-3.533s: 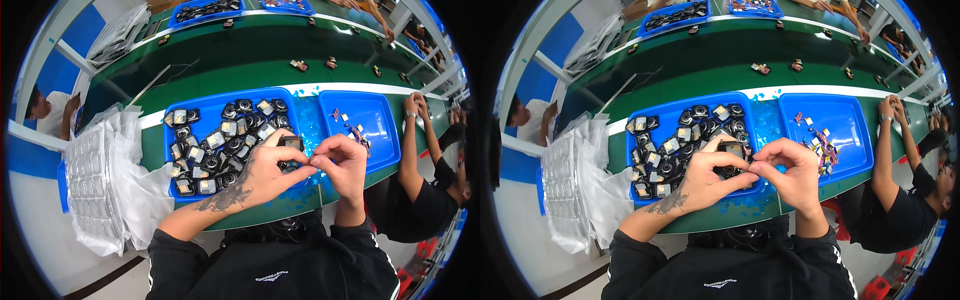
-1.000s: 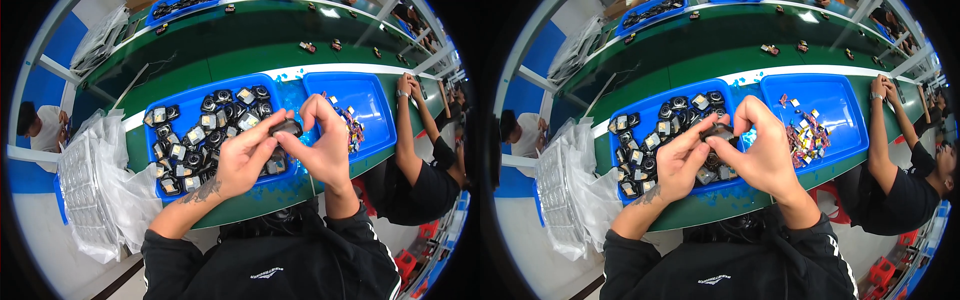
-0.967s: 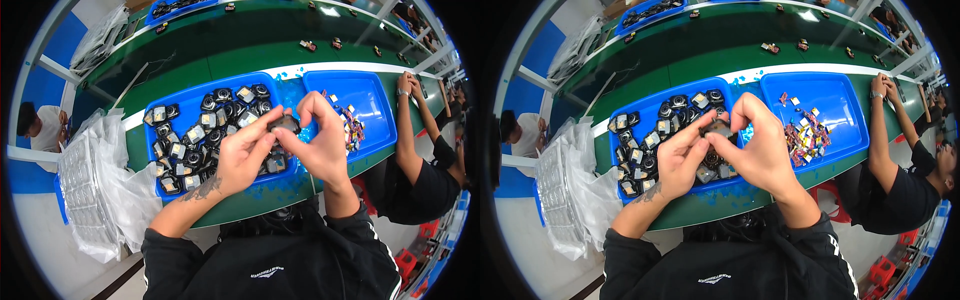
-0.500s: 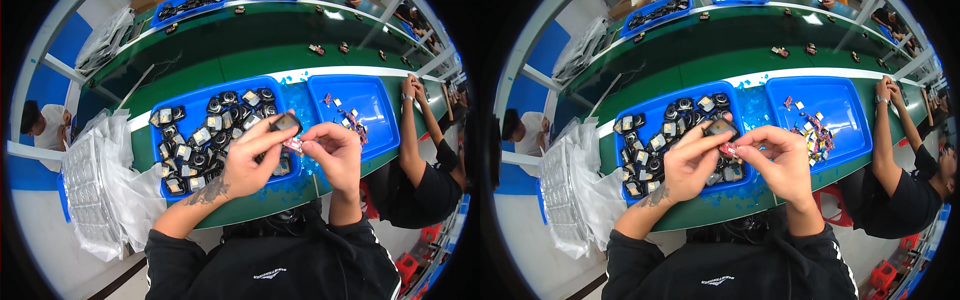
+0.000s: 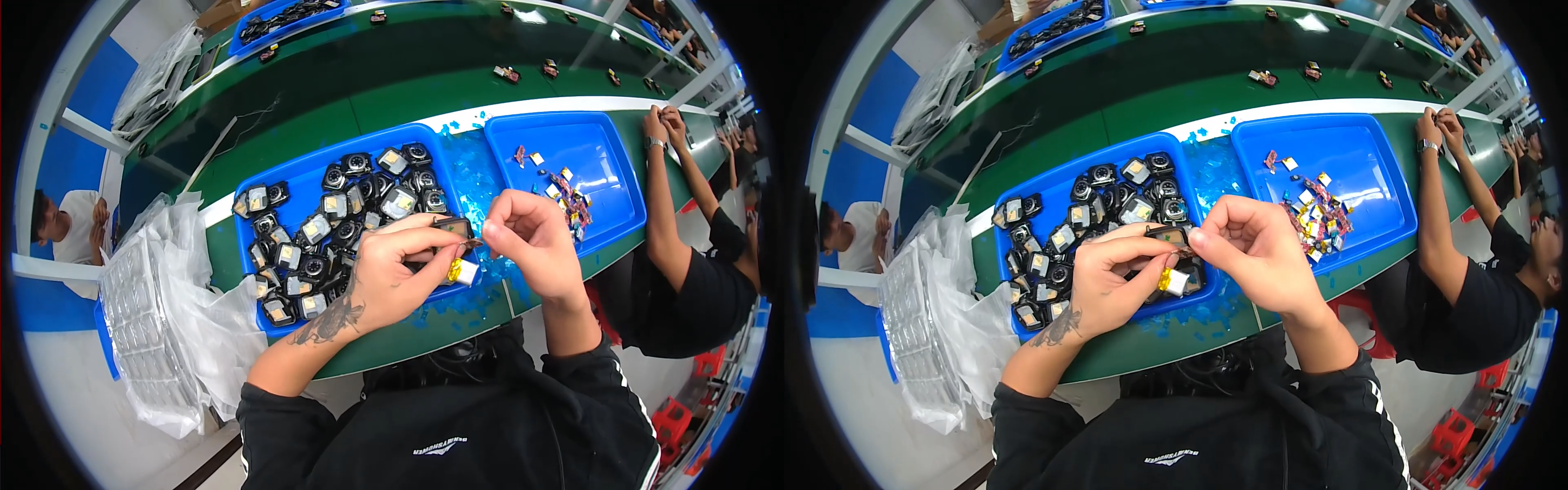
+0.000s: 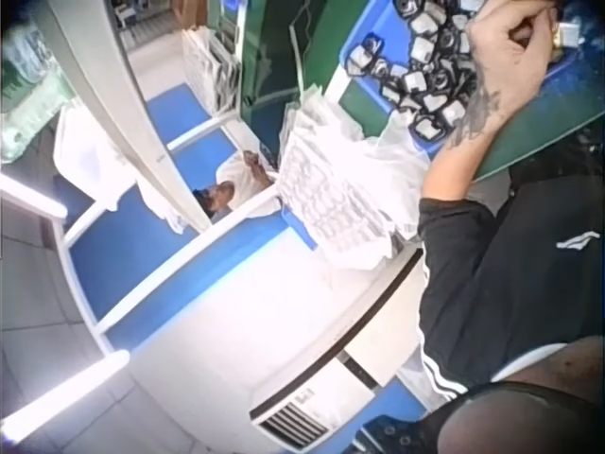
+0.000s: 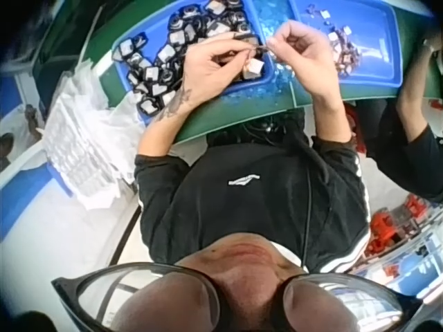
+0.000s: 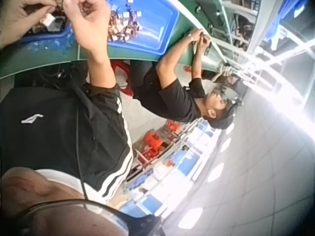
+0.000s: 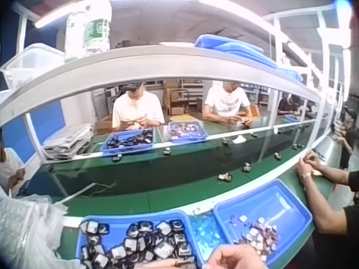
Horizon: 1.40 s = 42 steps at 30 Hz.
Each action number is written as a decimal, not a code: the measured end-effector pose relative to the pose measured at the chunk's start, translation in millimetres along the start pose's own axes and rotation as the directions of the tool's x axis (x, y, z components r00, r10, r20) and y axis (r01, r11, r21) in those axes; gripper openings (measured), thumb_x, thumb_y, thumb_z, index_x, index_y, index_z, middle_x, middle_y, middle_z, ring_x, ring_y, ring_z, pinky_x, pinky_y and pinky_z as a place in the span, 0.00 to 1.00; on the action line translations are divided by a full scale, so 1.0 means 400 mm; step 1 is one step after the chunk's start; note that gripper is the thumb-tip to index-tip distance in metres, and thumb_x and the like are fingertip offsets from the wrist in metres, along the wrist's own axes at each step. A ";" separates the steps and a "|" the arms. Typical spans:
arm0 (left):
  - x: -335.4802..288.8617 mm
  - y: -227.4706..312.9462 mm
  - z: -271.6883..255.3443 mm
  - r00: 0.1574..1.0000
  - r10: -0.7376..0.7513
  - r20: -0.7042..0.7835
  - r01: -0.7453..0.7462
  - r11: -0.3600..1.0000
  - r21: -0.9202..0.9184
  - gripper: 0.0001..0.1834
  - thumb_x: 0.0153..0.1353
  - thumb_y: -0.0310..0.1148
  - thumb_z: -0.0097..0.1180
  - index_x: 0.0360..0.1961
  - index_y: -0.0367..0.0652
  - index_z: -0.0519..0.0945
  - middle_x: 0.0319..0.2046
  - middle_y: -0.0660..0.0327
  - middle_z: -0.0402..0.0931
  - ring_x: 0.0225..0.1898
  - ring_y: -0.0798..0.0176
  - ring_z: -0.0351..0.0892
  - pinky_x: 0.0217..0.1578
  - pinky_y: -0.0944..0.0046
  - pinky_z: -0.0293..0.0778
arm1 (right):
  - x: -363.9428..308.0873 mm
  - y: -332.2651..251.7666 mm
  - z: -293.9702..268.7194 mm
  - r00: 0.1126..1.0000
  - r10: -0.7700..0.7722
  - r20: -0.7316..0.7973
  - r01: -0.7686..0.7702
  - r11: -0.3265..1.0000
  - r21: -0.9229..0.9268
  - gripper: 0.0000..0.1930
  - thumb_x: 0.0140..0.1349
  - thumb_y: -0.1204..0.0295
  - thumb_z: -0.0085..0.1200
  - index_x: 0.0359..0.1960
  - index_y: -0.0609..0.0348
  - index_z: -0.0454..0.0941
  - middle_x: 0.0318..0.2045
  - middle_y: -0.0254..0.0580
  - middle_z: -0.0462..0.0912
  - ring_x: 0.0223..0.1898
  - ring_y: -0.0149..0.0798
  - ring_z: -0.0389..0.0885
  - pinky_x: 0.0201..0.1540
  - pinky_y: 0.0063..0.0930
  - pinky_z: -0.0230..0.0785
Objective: Assembling small electronic modules by inserting circuit boards into watch-like housings on a factory assembly line.
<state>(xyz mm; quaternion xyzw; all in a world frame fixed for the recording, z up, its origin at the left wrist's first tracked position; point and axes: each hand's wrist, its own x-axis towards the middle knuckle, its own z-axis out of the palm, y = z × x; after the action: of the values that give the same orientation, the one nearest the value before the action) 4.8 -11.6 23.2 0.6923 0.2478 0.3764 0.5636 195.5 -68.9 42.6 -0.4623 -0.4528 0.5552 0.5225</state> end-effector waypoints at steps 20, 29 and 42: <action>-0.009 -0.019 0.014 0.954 -0.288 0.082 0.296 0.858 -0.420 0.25 0.58 0.10 0.44 0.58 0.34 0.73 0.58 0.54 0.69 0.57 0.58 0.75 0.43 0.68 0.83 | -0.006 0.086 0.060 0.873 -0.409 -0.266 0.292 0.874 -0.389 0.18 0.54 0.85 0.61 0.47 0.65 0.72 0.31 0.36 0.78 0.30 0.22 0.75 0.31 0.15 0.68; -0.010 -0.005 0.019 0.965 -0.262 0.022 0.249 0.882 -0.401 0.28 0.57 0.10 0.43 0.59 0.36 0.72 0.55 0.55 0.72 0.53 0.61 0.77 0.41 0.68 0.83 | -0.004 0.092 0.059 0.862 -0.447 -0.239 0.302 0.832 -0.465 0.21 0.53 0.87 0.60 0.49 0.64 0.70 0.31 0.35 0.77 0.31 0.22 0.74 0.33 0.15 0.69; 0.008 0.005 0.001 0.946 -0.302 -0.118 0.188 0.808 -0.558 0.41 0.57 0.12 0.49 0.70 0.43 0.49 0.56 0.47 0.70 0.51 0.59 0.79 0.39 0.65 0.84 | 0.053 0.082 0.075 0.914 -0.374 -0.160 0.281 0.864 -0.419 0.24 0.54 0.87 0.58 0.54 0.62 0.71 0.34 0.34 0.76 0.38 0.25 0.76 0.38 0.20 0.77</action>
<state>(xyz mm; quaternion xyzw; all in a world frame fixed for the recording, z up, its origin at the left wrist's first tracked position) 6.9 -9.8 25.7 0.4257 0.2749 0.4225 0.7515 160.1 -49.6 14.2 -0.5345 -0.5605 0.2984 0.5578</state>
